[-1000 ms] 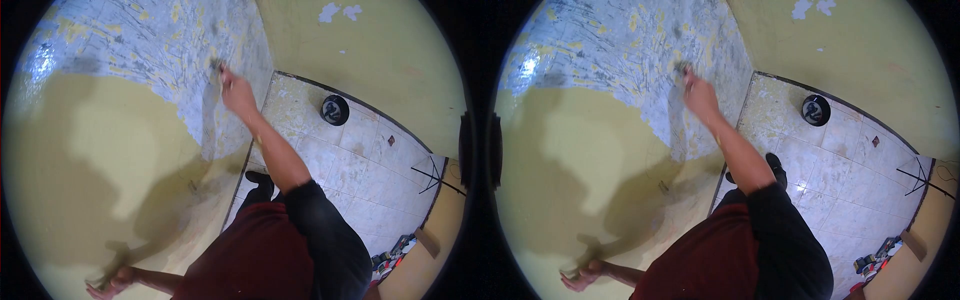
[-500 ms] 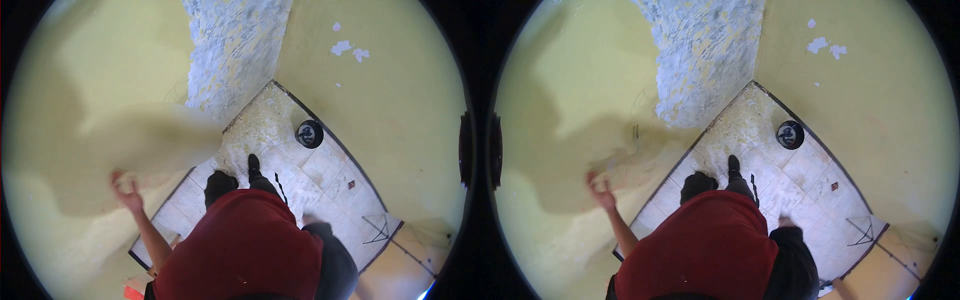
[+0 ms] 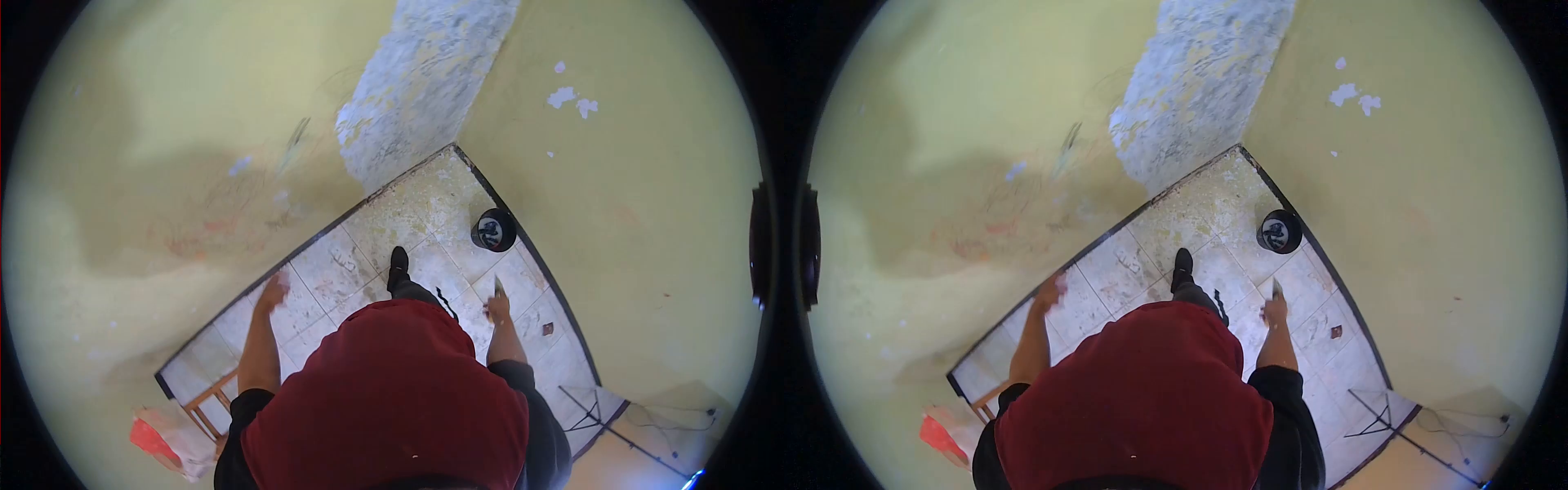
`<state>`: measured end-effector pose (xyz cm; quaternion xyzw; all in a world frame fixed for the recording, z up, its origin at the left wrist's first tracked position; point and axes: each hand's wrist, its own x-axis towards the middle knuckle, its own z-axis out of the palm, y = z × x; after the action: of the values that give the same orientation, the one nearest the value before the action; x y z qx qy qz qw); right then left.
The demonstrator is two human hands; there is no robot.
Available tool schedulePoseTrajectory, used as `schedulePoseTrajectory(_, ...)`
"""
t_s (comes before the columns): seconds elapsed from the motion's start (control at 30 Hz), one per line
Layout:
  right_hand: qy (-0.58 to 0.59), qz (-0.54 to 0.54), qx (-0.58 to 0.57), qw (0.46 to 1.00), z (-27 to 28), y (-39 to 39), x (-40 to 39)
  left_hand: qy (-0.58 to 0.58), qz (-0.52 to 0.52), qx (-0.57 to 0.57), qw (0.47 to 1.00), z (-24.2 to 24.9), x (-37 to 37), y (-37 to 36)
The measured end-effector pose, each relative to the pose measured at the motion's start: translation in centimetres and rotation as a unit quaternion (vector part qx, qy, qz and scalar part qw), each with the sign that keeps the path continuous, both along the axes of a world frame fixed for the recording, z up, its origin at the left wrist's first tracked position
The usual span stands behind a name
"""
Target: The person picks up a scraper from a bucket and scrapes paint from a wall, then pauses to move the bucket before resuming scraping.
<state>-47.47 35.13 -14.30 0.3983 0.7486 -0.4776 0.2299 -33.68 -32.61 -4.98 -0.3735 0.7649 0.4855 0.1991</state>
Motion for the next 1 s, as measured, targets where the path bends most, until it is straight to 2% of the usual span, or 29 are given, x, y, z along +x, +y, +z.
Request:
schedulePoseTrajectory(0.03,0.01,0.063,0.019,0.998,1.6,-0.6,-2.7,0.155,-0.087,-0.079,0.981,-1.7,-2.0,-1.1)
schedulePoseTrajectory(0.07,0.019,0.127,0.038,0.991,2.7,-1.1,-5.0,0.207,-0.023,0.053,0.977,6.0,-4.3,1.7)
schedulePoseTrajectory(0.1,0.04,0.184,0.069,0.98,5.9,-2.1,-6.5,0.307,0.03,0.167,0.936,11.5,-4.8,3.8)
schedulePoseTrajectory(0.13,0.094,0.212,0.066,0.971,6.2,-1.7,-7.8,0.385,-0.003,0.167,0.908,17.8,-4.5,6.0)
schedulePoseTrajectory(0.2,0.158,0.243,0.103,0.951,11.2,-3.1,-7.6,0.519,-0.064,0.321,0.79,27.6,-1.6,9.2)
schedulePoseTrajectory(0.27,0.162,0.279,0.11,0.94,12.1,-2.6,-6.5,0.611,-0.161,0.385,0.672,36.3,1.9,12.5)
schedulePoseTrajectory(0.3,0.152,0.262,0.078,0.95,11.7,-1.7,-5.4,0.676,-0.175,0.433,0.571,39.4,3.0,15.4)
schedulePoseTrajectory(0.33,0.14,0.243,0.044,0.959,11.2,-1.1,-3.9,0.721,-0.194,0.415,0.52,41.8,4.2,17.1)
schedulePoseTrajectory(0.37,0.08,0.278,0.083,0.953,12.1,-1.1,-1.7,0.723,-0.173,0.4,0.536,43.0,5.0,18.8)
schedulePoseTrajectory(0.4,0.05,0.272,0.062,0.959,5.6,4.5,-0.9,0.766,-0.189,0.375,0.487,43.8,5.3,20.5)
schedulePoseTrajectory(0.43,0.01,0.293,0.098,0.951,4.5,6.3,1.2,0.803,-0.21,0.35,0.435,44.3,6.3,21.1)
schedulePoseTrajectory(0.47,-0.004,0.253,0.1,0.962,1.9,9.2,3.6,0.802,-0.203,0.342,0.446,44.7,7.0,21.4)
schedulePoseTrajectory(0.5,-0.048,0.242,0.115,0.962,3.5,9.2,6.5,0.802,-0.205,0.285,0.483,45.1,7.5,21.6)
schedulePoseTrajectory(0.53,-0.076,0.238,0.119,0.961,2.8,11.3,9.1,0.798,-0.207,0.234,0.515,45.4,8.0,21.7)
schedulePoseTrajectory(0.57,-0.101,0.229,0.125,0.96,2.1,13.3,11.3,0.792,-0.211,0.187,0.542,45.6,8.4,21.7)
schedulePoseTrajectory(0.67,-0.17,0.199,0.15,0.953,4.9,15.0,16.9,0.758,-0.225,0.047,0.61,46.3,9.4,21.8)
schedulePoseTrajectory(0.8,-0.163,0.12,0.124,0.971,3.5,20.8,20.2,0.665,-0.243,-0.166,0.686,47.1,10.4,21.9)
schedulePoseTrajectory(0.83,-0.169,0.111,0.124,0.971,5.0,20.1,20.7,0.638,-0.249,-0.216,0.696,47.3,10.5,21.8)
schedulePoseTrajectory(0.9,-0.135,0.122,0.202,0.962,9.0,16.7,19.1,0.585,-0.264,-0.317,0.699,47.3,10.4,21.7)
schedulePoseTrajectory(0.93,-0.129,0.134,0.2,0.962,10.9,15.1,17.9,0.649,-0.254,-0.211,0.685,44.7,8.8,20.2)
schedulePoseTrajectory(0.97,-0.104,0.106,0.167,0.975,10.2,15.3,17.8,0.704,-0.241,-0.099,0.661,40.3,7.4,18.5)
schedulePoseTrajectory(1.0,-0.09,0.104,0.156,0.978,10.3,15.1,17.1,0.662,-0.145,0.008,0.735,36.6,7.2,18.0)
